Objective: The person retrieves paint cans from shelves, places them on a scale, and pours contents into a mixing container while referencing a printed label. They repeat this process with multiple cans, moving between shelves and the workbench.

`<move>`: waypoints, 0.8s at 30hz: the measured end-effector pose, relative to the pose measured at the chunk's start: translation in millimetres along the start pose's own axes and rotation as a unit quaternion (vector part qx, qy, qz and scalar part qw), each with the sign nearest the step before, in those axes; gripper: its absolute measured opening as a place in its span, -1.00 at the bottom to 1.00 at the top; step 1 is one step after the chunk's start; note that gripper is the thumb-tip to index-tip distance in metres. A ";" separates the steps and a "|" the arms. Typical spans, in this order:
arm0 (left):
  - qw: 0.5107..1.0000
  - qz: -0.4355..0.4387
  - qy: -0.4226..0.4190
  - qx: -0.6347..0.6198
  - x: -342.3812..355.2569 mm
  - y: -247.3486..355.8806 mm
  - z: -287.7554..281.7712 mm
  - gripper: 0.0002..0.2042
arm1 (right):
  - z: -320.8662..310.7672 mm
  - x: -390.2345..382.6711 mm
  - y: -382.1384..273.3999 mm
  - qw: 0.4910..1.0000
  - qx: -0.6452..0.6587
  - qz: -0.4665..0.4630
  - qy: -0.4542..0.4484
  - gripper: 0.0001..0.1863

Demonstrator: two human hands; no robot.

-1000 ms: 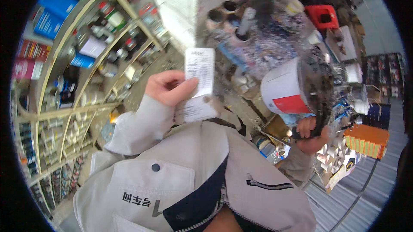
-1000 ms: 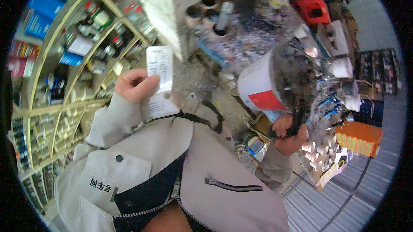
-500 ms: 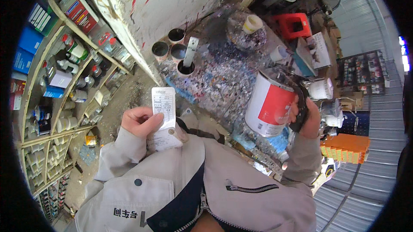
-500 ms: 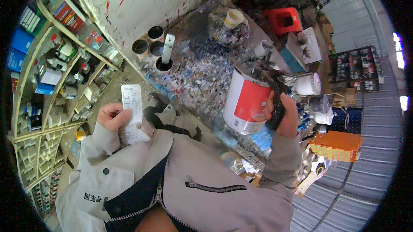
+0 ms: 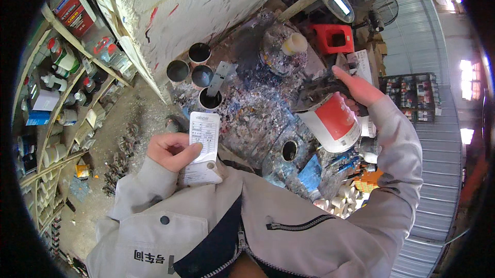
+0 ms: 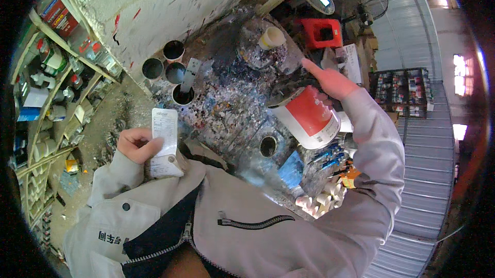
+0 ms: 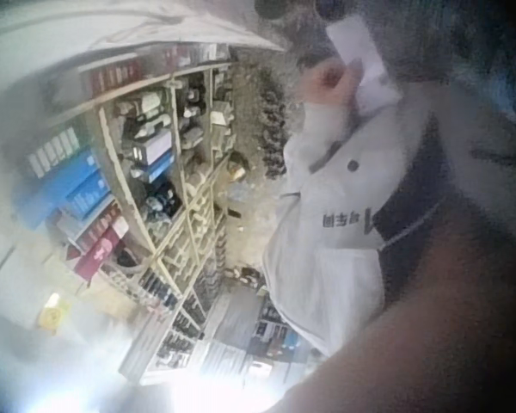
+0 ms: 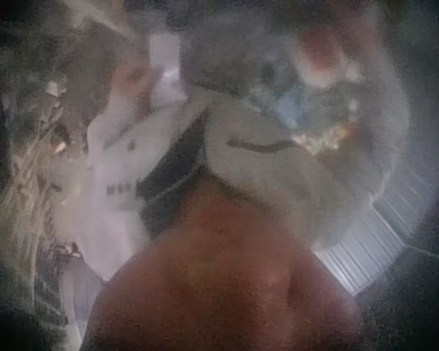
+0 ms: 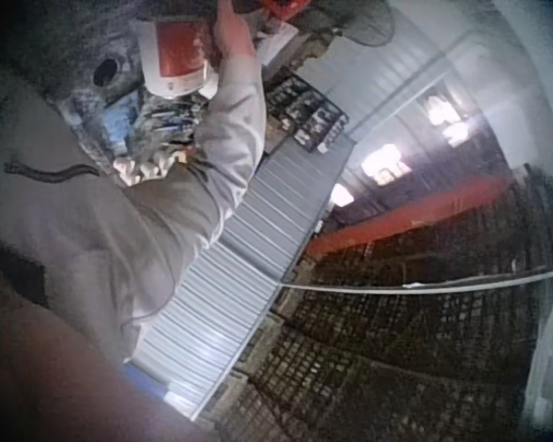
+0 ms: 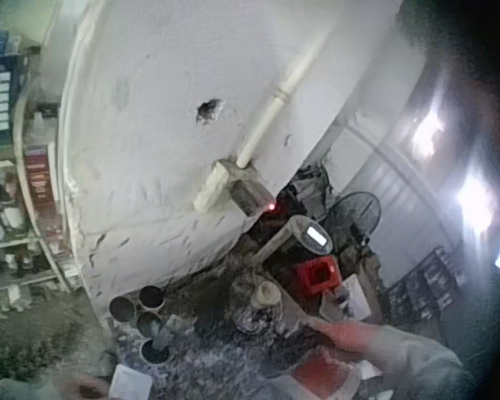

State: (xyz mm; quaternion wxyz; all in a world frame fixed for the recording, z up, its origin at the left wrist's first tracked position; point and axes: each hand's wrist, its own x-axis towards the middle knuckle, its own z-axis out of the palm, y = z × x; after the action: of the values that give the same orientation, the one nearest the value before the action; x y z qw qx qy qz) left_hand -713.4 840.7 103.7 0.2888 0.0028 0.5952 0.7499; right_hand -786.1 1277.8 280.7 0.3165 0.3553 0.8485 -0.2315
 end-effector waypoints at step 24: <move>0.997 0.008 0.068 -0.030 1.9 12.3 -27.2 -0.87 | -110.0 111.3 -23.2 0.828 -0.297 -0.326 0.347 -0.45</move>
State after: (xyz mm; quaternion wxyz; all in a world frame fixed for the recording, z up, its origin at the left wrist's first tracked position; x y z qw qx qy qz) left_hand -729.7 815.8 106.1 0.2414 -0.0519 0.5909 0.7680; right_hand -905.4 1381.7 282.7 -0.0023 0.0040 0.9968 0.0801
